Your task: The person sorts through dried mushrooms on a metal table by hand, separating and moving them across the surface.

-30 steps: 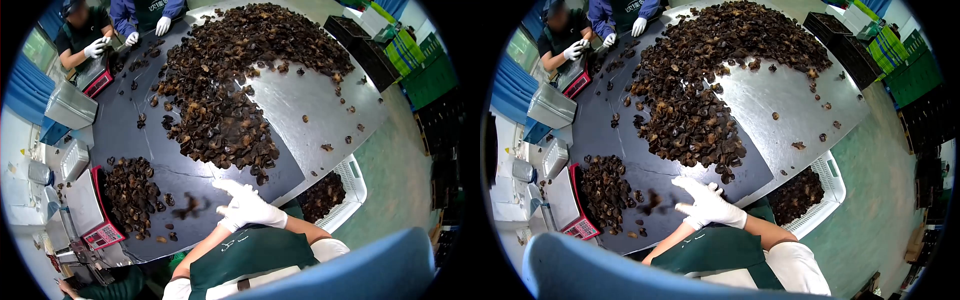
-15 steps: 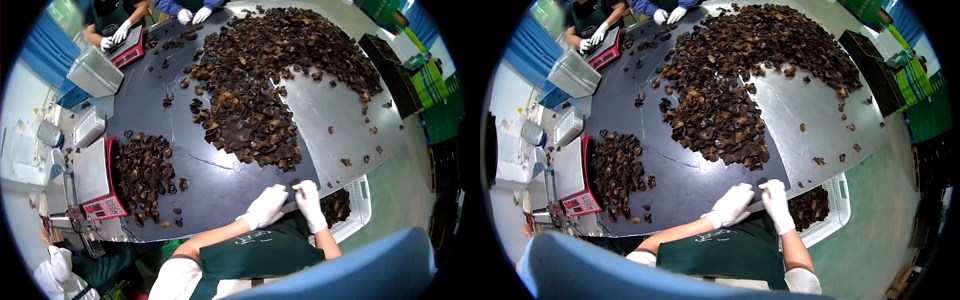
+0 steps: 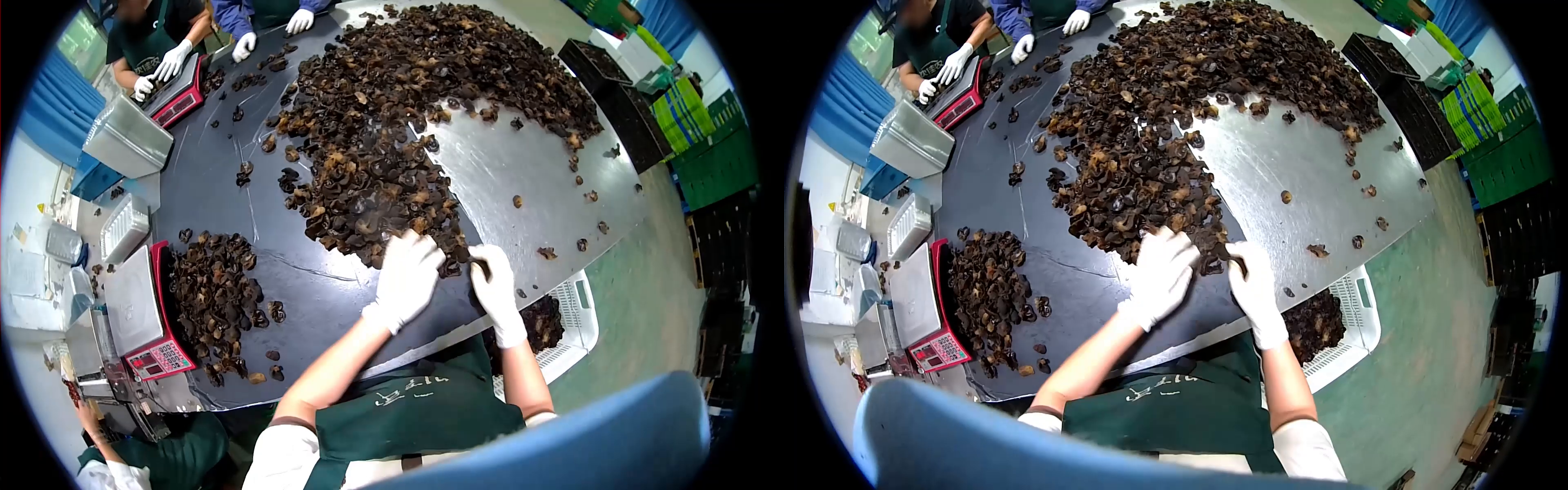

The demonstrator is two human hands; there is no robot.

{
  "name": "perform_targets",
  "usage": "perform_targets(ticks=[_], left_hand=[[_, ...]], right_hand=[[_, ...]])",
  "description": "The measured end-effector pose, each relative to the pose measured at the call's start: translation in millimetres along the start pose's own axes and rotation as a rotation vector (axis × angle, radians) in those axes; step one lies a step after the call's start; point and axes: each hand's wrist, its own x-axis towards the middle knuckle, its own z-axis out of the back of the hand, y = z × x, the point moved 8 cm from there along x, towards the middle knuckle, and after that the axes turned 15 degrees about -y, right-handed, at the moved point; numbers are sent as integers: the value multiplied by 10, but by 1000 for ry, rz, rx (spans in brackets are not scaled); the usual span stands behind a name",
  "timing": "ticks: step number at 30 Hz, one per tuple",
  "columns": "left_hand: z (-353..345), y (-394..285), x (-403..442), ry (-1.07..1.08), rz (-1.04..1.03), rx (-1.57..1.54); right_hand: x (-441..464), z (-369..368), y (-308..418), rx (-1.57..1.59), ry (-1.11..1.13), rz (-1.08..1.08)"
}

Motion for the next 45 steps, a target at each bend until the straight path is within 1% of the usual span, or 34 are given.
perform_targets(ticks=[1,2,4,5,6,8,9,10,11,12,14,15,16,18,19,20,22,23,24,25,26,27,28,30,33,34,35,36,37,38,40,42,44,45], left_hand=[[-83,204,-145,-39,-37,200],[-180,380,-180,117,-7,245],[-255,516,-361,234,-93,269],[-272,574,-503,244,-122,246],[-190,576,-588,311,-143,261],[57,571,-794,189,-167,196],[176,595,-934,216,-143,168],[300,618,-1065,241,-119,139],[471,627,-1150,150,-116,83],[613,633,-1195,146,-63,75],[780,697,-1366,90,64,123],[835,716,-1421,58,124,121],[873,718,-1456,48,171,137],[915,763,-1476,-45,248,188],[908,797,-1448,-65,280,209],[860,843,-1417,-25,363,246],[772,787,-1223,-17,403,248],[666,733,-1201,26,365,207],[564,659,-1134,106,289,29],[488,544,-1149,175,230,60],[421,426,-1196,243,171,92],[428,441,-1279,205,186,42],[526,458,-1311,70,191,6],[736,573,-1473,-35,213,63],[1179,757,-1703,-183,361,220],[1310,798,-1844,-207,447,251],[1422,812,-1944,-240,517,258],[1532,825,-2042,-275,587,268],[1612,775,-2080,-293,611,250],[1654,709,-2142,-313,593,250],[1627,526,-2192,-301,498,174],[1445,326,-2267,-161,390,155],[1225,304,-2393,-83,379,138],[1199,326,-2391,-90,403,164]], right_hand=[[42,-161,-44,-64,-2,53],[58,-316,-105,-235,14,21],[-13,-607,-130,-406,129,71],[-95,-687,-26,-370,165,102],[-205,-718,147,-333,206,134],[-488,-695,447,-141,214,271],[-637,-726,579,-119,334,292],[-781,-733,742,-124,425,377],[-1012,-754,798,-131,466,446],[-1199,-777,830,-137,507,516],[-1250,-722,823,-173,535,530],[-1093,-634,782,-170,559,439],[-1025,-556,646,-219,526,352],[-873,-344,334,-310,400,187],[-833,-270,175,-342,387,114],[-806,-211,24,-377,371,43],[-799,-223,3,-408,379,60],[-810,-325,103,-389,490,75],[-860,-438,196,-367,601,89],[-964,-520,351,-227,549,203],[-1134,-652,450,-179,540,250],[-1210,-779,606,-88,556,334],[-1279,-872,768,4,571,415],[-1232,-1074,926,146,573,386],[-1250,-1312,1278,271,673,525],[-1272,-1338,1405,314,715,564],[-1255,-1311,1481,334,658,612],[-1234,-1301,1492,350,665,620],[-1120,-1246,1405,372,623,534],[-1013,-1177,1306,392,584,446],[-823,-947,1080,333,498,295],[-857,-783,852,231,521,305],[-965,-732,655,222,559,176],[-987,-762,625,211,555,143]])
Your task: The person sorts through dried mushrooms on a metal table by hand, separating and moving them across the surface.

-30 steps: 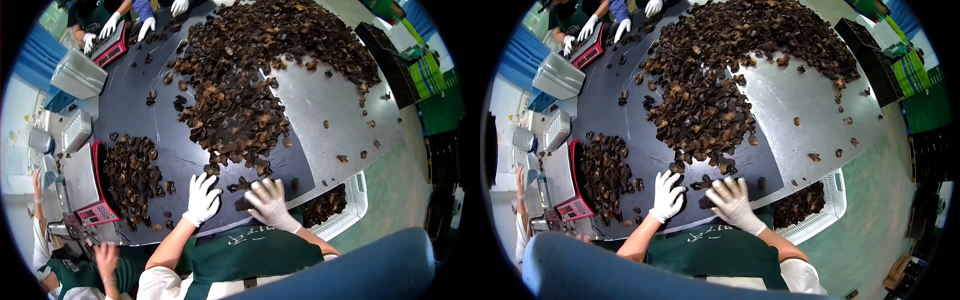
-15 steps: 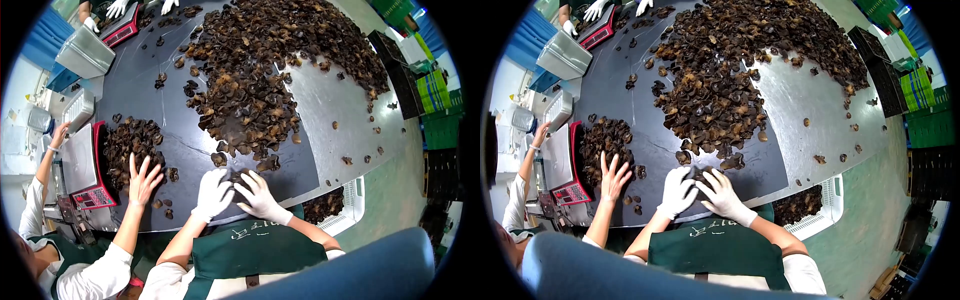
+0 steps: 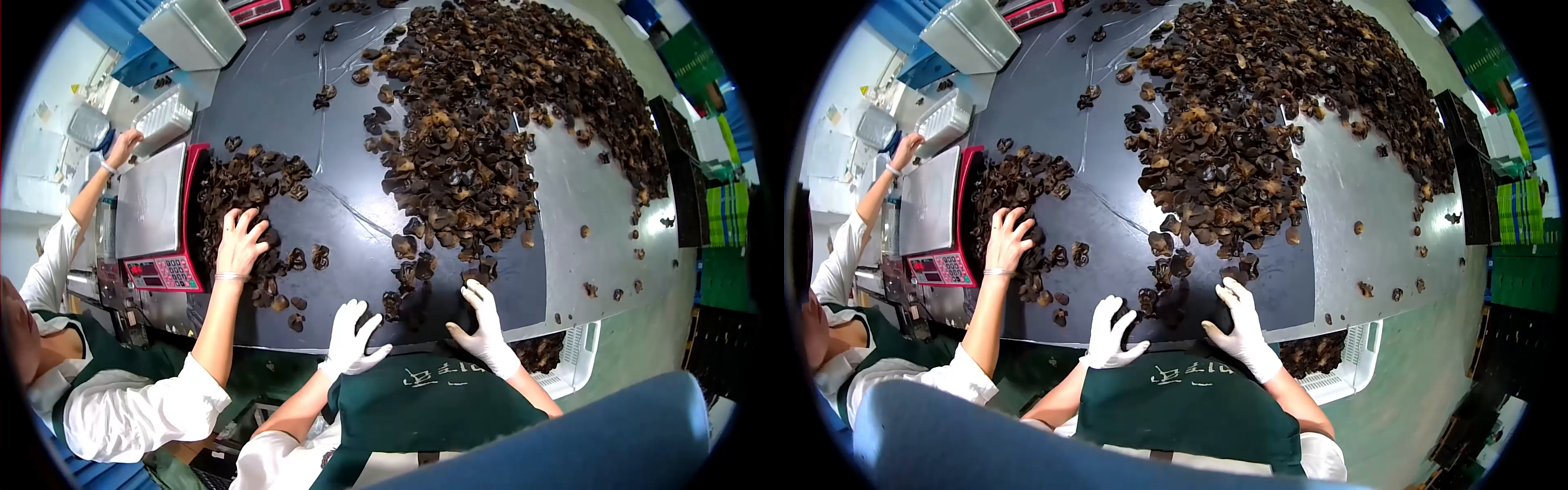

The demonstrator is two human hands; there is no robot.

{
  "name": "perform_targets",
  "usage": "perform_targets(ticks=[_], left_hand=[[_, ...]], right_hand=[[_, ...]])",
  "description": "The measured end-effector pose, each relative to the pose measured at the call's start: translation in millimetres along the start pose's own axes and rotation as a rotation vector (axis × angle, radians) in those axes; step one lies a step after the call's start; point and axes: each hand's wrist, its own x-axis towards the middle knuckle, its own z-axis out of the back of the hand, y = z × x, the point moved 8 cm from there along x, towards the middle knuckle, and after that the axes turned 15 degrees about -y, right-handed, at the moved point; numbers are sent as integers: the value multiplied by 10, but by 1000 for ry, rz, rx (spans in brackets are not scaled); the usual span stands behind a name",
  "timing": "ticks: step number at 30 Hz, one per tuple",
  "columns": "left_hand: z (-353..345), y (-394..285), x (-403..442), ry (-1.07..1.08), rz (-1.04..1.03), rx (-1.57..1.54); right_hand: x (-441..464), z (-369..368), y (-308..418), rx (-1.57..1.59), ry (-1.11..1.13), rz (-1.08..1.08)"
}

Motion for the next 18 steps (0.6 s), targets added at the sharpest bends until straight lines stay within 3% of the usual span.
perform_targets(ticks=[3,6,9,13,14,18], left_hand=[[-80,52,111,-24,125,-23],[-237,-59,304,93,58,41],[-247,-13,498,50,34,91],[137,390,588,-241,163,140],[234,431,555,-262,188,115],[554,470,336,-301,252,37]], right_hand=[[131,-211,-25,-42,41,-63],[490,-535,103,-130,18,-67],[736,-913,324,-120,25,10],[859,-1127,790,288,210,78],[848,-1114,738,517,281,-198],[850,-748,347,626,118,-529]])
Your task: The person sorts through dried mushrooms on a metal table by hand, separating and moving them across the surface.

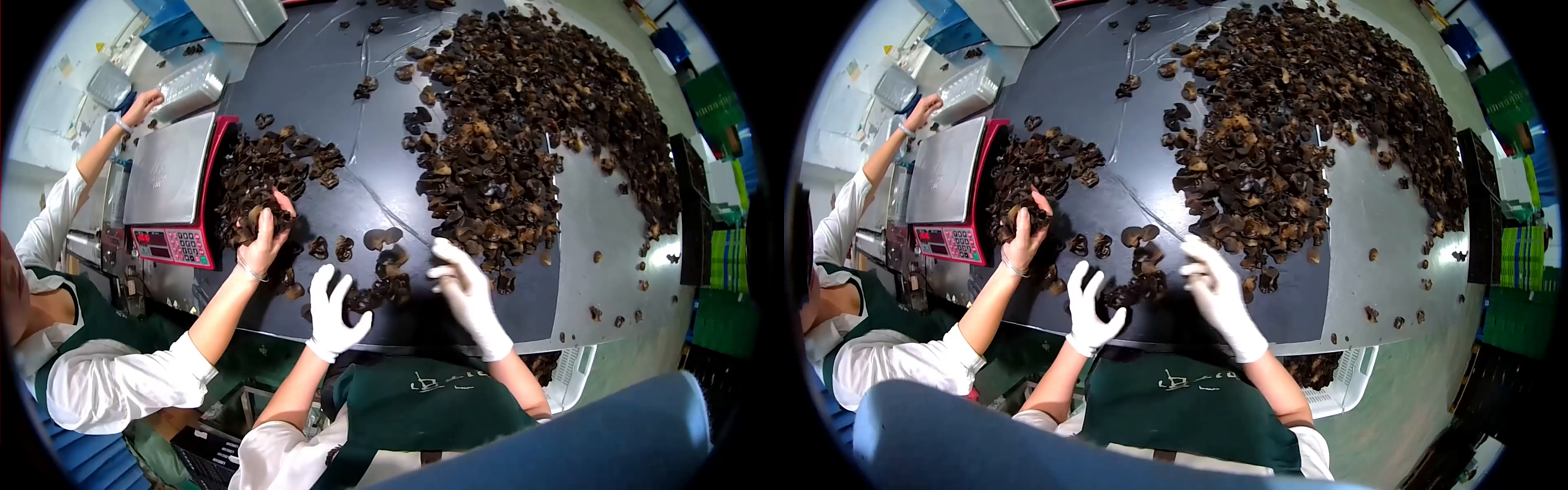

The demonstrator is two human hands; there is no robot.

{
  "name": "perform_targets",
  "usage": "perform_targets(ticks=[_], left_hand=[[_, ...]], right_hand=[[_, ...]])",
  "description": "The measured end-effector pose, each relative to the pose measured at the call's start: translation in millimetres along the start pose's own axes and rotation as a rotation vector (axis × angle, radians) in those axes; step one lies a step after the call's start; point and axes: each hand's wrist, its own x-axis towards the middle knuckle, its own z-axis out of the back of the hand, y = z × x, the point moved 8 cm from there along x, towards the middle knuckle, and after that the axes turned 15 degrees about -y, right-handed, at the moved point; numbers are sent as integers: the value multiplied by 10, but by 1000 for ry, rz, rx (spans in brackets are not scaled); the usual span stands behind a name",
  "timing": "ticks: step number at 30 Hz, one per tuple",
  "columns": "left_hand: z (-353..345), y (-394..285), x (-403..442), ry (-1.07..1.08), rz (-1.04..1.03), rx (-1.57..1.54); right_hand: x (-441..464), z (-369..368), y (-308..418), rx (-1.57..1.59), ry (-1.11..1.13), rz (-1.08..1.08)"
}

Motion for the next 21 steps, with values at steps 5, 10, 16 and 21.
perform_targets(ticks=[5,10,16,21], left_hand=[[-402,-519,-496,328,-382,-187],[-944,-943,-493,458,-672,-17],[-1354,-850,-178,467,-678,117],[-1037,-783,-43,430,-808,78]], right_hand=[[-88,791,-153,-162,-262,-71],[-226,873,-306,-202,-288,-75],[-259,700,-145,-316,-194,69],[-181,477,-42,-407,-134,193]])
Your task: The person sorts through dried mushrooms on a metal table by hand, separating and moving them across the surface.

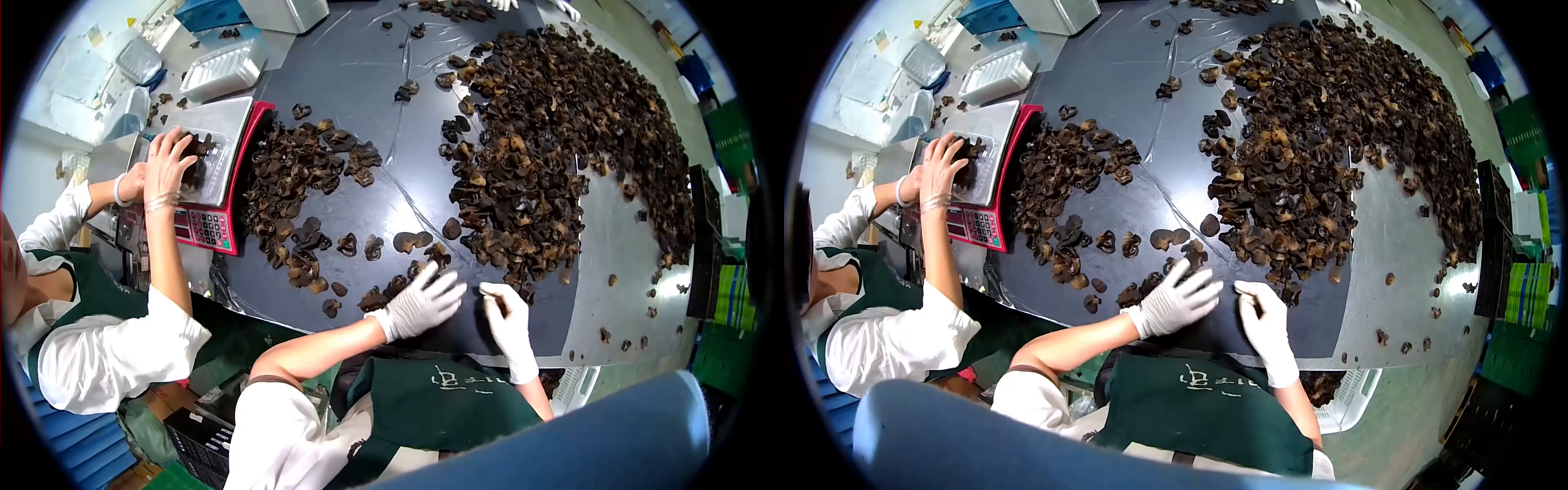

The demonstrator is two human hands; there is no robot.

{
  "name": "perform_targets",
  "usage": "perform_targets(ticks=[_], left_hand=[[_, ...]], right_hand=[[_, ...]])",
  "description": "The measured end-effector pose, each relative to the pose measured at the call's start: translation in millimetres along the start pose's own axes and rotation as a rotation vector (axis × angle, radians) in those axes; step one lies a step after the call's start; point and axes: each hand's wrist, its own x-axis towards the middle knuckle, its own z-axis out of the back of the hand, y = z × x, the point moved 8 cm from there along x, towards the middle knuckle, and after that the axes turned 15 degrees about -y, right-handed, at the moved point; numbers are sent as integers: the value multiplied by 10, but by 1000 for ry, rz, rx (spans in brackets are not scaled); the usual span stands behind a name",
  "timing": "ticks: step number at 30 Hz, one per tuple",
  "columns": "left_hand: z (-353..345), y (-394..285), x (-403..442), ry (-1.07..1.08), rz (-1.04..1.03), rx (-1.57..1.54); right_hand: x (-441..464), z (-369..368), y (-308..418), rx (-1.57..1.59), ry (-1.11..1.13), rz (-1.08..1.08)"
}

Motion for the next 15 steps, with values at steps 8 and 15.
perform_targets(ticks=[8,15], left_hand=[[-164,-562,-368,9,-18,-313],[-261,-536,-544,-186,70,-317]], right_hand=[[149,-1070,619,-316,287,596],[389,-1205,779,-97,205,561]])
